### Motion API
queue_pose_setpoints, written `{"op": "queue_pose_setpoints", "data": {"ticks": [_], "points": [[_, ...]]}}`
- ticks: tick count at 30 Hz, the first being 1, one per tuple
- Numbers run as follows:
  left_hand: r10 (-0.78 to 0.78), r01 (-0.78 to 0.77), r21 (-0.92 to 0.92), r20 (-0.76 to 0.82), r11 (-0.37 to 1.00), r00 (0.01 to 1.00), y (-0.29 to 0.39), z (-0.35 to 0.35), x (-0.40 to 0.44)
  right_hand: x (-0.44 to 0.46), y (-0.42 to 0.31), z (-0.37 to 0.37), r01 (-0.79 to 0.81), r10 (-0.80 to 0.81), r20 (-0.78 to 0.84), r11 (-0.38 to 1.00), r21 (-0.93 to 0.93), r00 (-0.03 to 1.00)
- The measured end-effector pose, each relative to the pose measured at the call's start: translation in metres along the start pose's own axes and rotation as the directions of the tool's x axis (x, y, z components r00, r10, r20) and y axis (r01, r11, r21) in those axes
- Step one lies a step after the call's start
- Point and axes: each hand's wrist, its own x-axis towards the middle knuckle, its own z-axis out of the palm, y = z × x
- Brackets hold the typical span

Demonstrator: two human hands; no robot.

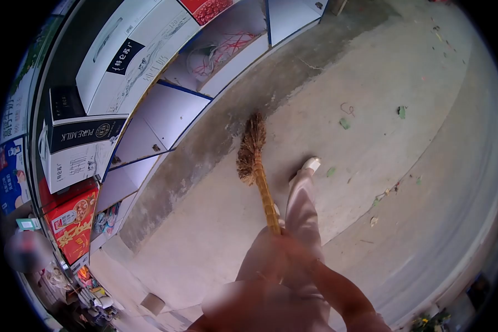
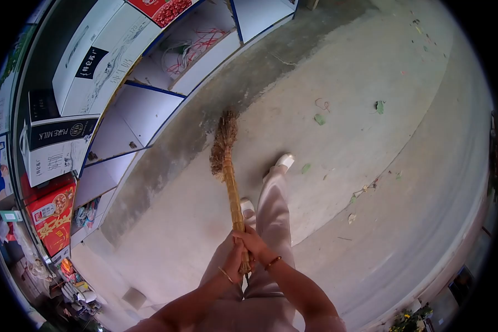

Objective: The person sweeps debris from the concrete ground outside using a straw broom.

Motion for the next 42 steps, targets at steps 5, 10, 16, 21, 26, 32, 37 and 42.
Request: {"op": "queue_pose_setpoints", "data": {"ticks": [5,10,16,21,26,32,37,42], "points": [[-0.12,0.155,-0.169,0.199,0.973,0.973,0.015,0.06,0.095,0.059,-0.066,-0.083,-0.158,0.157,-0.083,0.987,-0.004,0.984],[-0.281,0.273,0.067,0.29,0.96,0.915,0.118,0.212,0.112,0.039,-0.19,-0.156,0.105,-0.042,-0.289,0.973,0.206,0.956],[-0.331,0.31,0.178,0.106,0.934,0.938,0.188,0.219,0.065,0.026,-0.227,-0.111,0.272,-0.255,-0.215,0.961,0.053,0.943],[-0.08,0.076,0.059,0.079,0.995,0.994,0.195,0.214,0.063,0.044,-0.253,-0.077,0.081,-0.081,0.033,0.997,-0.009,0.996],[0.083,-0.067,-0.202,0.074,0.977,0.994,0.244,0.264,0.15,0.109,-0.365,-0.125,-0.227,0.276,0.132,0.927,-0.298,0.952],[-0.027,0.093,-0.255,0.251,0.962,0.968,0.275,0.437,0.192,0.087,-0.469,-0.245,-0.028,0.028,-0.006,1.0,0.004,1.0],[-0.167,0.232,-0.048,0.553,0.972,0.816,0.341,0.52,0.245,0.089,-0.576,-0.299,0.136,-0.207,-0.335,0.965,-0.223,0.919],[-0.252,0.256,0.073,0.563,0.964,0.787,0.387,0.481,0.224,0.093,-0.571,-0.235,0.386,-0.594,-0.495,0.798,-0.463,0.634]]}}
